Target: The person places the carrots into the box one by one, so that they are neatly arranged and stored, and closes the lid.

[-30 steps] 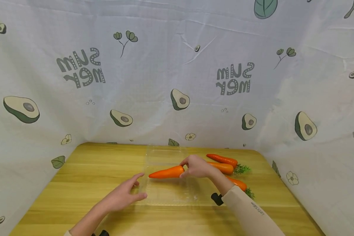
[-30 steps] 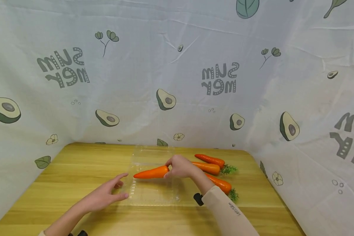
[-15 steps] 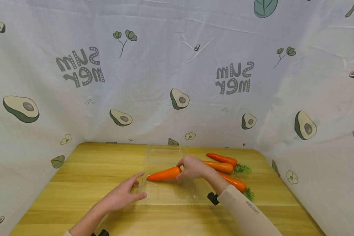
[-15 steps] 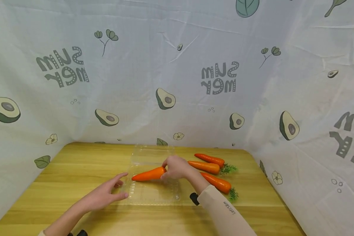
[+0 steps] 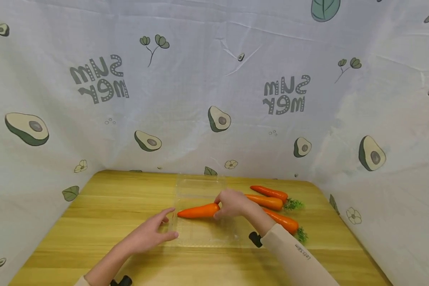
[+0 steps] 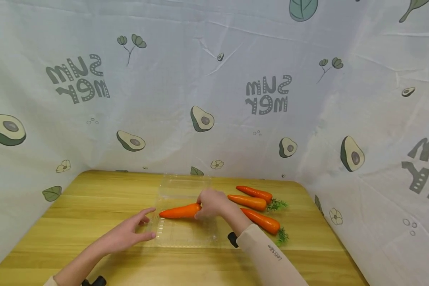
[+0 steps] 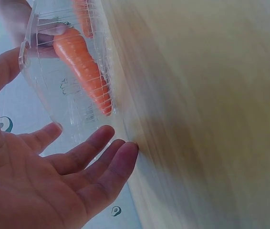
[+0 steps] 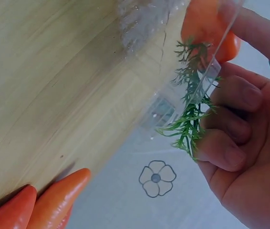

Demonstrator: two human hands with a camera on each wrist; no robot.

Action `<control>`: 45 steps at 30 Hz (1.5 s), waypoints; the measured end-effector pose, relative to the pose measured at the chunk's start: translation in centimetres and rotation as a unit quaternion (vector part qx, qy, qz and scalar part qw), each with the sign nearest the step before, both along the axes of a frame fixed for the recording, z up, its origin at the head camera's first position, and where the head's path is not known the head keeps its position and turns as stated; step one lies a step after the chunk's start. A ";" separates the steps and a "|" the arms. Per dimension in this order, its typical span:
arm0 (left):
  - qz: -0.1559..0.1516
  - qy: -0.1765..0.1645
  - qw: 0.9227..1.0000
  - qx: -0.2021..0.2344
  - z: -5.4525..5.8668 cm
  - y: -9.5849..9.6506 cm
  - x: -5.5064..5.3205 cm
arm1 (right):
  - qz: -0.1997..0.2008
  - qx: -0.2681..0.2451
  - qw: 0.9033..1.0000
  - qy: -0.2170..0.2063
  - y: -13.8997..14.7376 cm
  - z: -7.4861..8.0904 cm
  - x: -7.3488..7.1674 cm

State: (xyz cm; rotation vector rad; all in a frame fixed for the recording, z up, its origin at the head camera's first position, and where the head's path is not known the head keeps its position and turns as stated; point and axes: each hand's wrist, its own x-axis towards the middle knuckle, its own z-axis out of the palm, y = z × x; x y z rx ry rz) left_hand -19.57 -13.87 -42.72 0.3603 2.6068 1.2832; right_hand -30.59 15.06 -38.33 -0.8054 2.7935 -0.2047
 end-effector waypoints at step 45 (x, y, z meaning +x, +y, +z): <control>0.001 0.001 1.000 -0.006 -0.1 0.0 0.0 | 0.063 0.019 0.990 0.121 -1.6 -0.5 1.2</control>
